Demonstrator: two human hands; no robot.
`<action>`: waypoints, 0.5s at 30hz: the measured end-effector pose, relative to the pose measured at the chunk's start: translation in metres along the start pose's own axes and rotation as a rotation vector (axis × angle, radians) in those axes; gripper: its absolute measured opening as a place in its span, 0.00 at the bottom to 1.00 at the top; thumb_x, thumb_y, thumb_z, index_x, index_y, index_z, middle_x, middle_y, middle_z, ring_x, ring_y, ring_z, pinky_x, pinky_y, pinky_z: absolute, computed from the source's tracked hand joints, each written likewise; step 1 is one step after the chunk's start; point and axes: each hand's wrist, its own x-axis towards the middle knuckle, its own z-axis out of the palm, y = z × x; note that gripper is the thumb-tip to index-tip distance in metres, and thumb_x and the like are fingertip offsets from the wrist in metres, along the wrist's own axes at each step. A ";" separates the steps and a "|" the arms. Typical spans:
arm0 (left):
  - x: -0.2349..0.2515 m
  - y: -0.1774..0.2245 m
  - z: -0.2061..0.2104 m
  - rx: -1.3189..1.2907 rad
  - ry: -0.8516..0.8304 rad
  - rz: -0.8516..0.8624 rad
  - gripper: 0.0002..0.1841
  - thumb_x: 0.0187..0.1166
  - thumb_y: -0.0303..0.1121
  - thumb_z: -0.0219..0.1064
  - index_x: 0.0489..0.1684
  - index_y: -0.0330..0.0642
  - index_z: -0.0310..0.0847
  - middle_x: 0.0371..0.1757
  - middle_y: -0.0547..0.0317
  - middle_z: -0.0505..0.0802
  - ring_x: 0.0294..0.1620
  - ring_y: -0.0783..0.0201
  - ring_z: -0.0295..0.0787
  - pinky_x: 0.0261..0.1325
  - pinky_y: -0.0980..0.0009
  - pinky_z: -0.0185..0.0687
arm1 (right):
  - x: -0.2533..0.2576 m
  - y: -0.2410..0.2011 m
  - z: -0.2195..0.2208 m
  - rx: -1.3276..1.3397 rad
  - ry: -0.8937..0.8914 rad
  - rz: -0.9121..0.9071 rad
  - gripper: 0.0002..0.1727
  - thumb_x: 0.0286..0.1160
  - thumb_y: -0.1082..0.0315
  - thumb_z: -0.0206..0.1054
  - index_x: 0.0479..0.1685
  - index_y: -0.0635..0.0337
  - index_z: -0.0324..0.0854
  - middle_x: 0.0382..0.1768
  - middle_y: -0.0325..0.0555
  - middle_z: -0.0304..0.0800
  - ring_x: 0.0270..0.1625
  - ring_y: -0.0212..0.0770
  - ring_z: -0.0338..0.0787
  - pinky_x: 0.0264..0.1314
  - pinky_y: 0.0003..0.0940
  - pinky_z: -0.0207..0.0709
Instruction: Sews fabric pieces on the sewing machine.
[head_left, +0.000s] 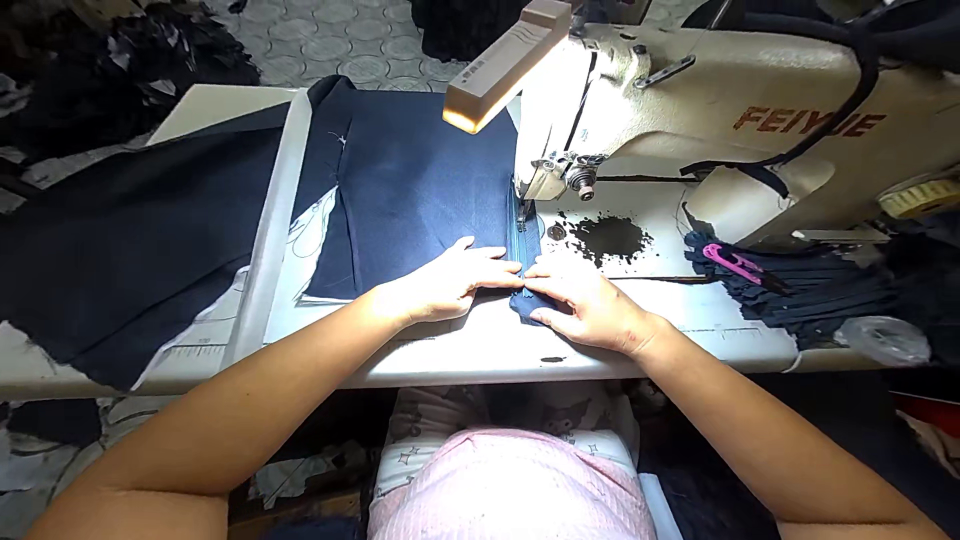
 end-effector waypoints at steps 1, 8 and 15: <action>-0.003 -0.001 0.001 -0.009 -0.010 0.010 0.32 0.71 0.21 0.49 0.72 0.54 0.87 0.79 0.61 0.85 0.89 0.47 0.67 0.85 0.24 0.40 | 0.000 0.001 0.000 -0.002 0.008 -0.023 0.22 0.75 0.54 0.65 0.55 0.61 0.93 0.61 0.50 0.93 0.72 0.52 0.86 0.78 0.51 0.72; -0.003 -0.007 0.001 0.014 -0.039 0.020 0.30 0.76 0.23 0.50 0.72 0.62 0.88 0.81 0.64 0.84 0.90 0.49 0.65 0.86 0.23 0.37 | 0.001 0.010 0.000 0.084 0.021 -0.035 0.19 0.75 0.57 0.66 0.52 0.60 0.94 0.58 0.48 0.94 0.66 0.47 0.88 0.71 0.45 0.78; 0.017 -0.037 -0.012 0.066 -0.046 0.019 0.29 0.80 0.23 0.48 0.73 0.60 0.87 0.83 0.60 0.81 0.91 0.47 0.64 0.85 0.22 0.39 | 0.024 0.035 -0.002 0.035 -0.027 0.002 0.19 0.75 0.59 0.65 0.55 0.60 0.93 0.61 0.50 0.92 0.68 0.50 0.87 0.75 0.48 0.76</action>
